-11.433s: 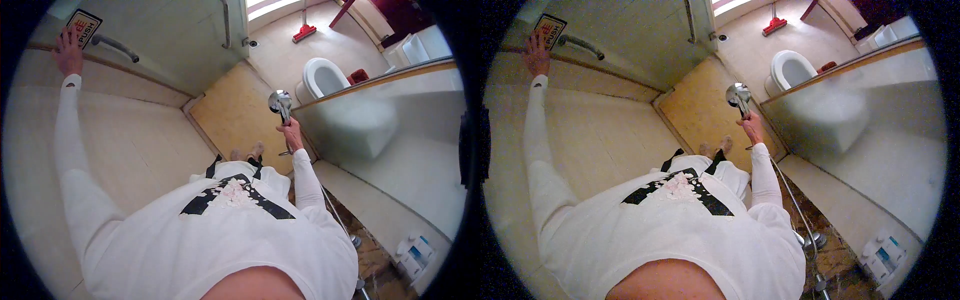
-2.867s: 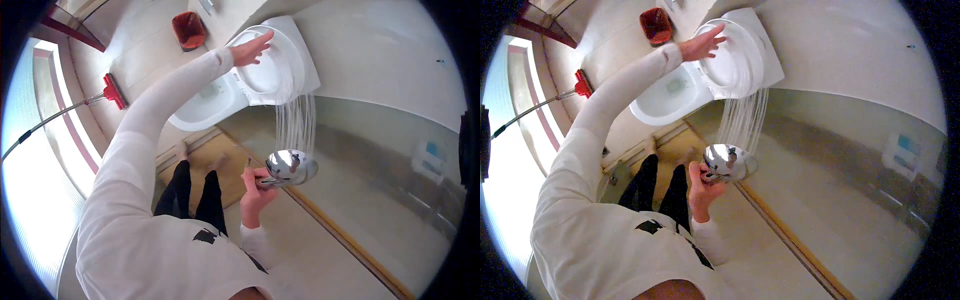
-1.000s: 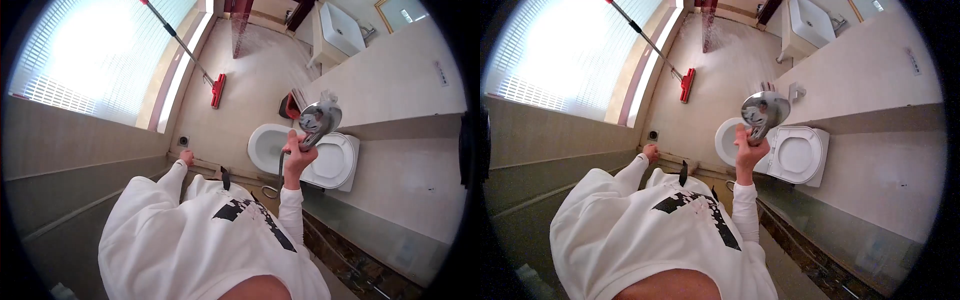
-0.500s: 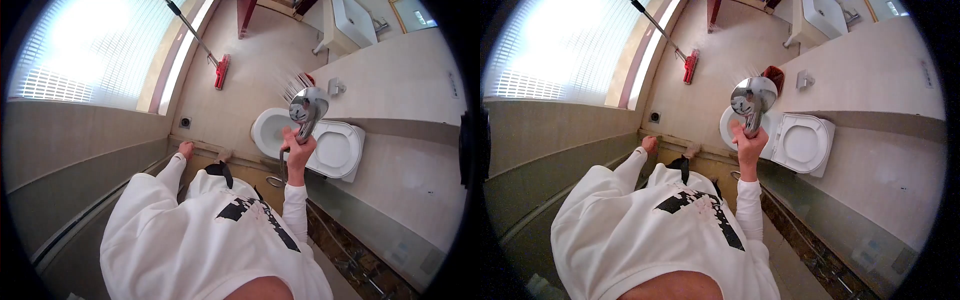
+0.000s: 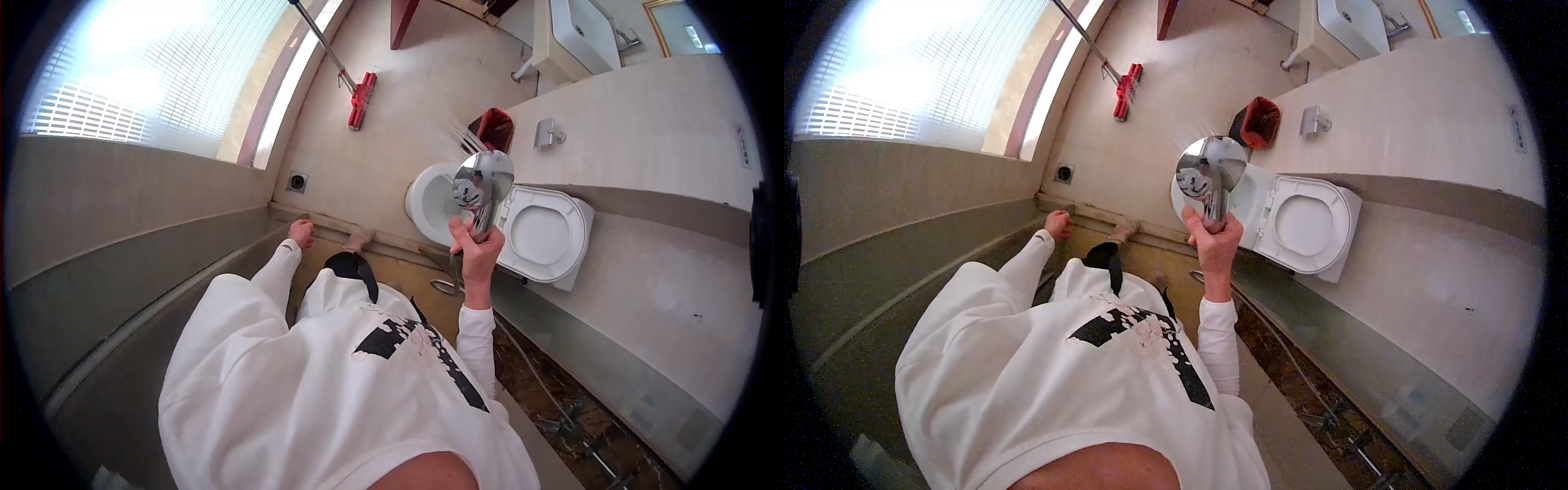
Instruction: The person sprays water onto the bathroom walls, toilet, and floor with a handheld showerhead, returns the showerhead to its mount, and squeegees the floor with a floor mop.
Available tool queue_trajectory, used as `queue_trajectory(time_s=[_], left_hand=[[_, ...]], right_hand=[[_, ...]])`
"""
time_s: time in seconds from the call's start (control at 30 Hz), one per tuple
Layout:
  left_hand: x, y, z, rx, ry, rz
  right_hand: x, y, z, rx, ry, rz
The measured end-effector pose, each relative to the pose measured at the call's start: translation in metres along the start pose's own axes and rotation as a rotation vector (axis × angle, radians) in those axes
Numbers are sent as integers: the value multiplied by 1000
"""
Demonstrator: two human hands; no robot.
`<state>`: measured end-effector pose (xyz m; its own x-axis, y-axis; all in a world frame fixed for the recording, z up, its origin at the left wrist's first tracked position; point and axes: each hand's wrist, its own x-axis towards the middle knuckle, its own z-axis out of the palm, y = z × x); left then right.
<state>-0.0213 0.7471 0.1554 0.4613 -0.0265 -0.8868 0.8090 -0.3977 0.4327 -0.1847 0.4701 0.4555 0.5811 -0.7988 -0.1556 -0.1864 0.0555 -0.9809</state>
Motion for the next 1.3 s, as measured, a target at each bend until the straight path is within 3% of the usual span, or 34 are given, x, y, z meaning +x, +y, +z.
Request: queue_trajectory(time_s=[0.27,0.37,0.43,0.5,0.53,0.57,0.6,0.63,0.67,0.77,0.8,0.83,0.87,0.9,0.93,1.0,1.07,1.2,1.27,1.3], left_hand=[[-8,-20,6,-111,-39,3],[18,17,11,1918,-260,660],[39,65,17,1960,-142,891],[95,121,21,1749,100,1239],[41,188,41,994,123,673],[97,220,31,1316,159,992],[34,283,51,1391,265,879],[15,336,53,1449,353,965],[19,377,54,1559,667,1330],[-26,510,43,1879,884,1418],[-31,547,27,2076,917,1545],[-27,579,18,2049,1033,1476],[-18,599,3,1725,1749,2078],[-91,595,25,2257,1213,995],[-37,626,-9,2015,1229,1181],[-9,653,-43,2106,1204,1081],[-14,647,-43,2080,1145,856],[-10,633,-34,2140,1299,887],[22,647,-43,2189,1191,766],[-10,631,-16,2217,1013,485]], right_hand=[[-19,2,-30,25,71,-3],[-17,16,-45,25,89,38],[-17,19,-49,12,122,81],[-17,35,-61,29,133,123],[-19,41,-62,12,135,170],[-21,40,-66,-4,153,200],[-22,39,-68,-20,170,225],[-24,42,-70,-17,212,271],[-25,45,-71,-51,238,264],[-29,44,-68,-125,321,323],[-31,44,-66,-170,338,337],[-32,43,-63,-176,359,353],[-31,42,-60,-185,406,343],[-33,43,-57,-192,450,332],[-34,48,-59,-191,463,342],[-37,56,-52,-200,523,340],[-36,53,-43,-214,543,322],[-32,63,-39,-190,646,315],[-34,66,-41,-229,639,326],[-34,68,-42,-228,642,328]])
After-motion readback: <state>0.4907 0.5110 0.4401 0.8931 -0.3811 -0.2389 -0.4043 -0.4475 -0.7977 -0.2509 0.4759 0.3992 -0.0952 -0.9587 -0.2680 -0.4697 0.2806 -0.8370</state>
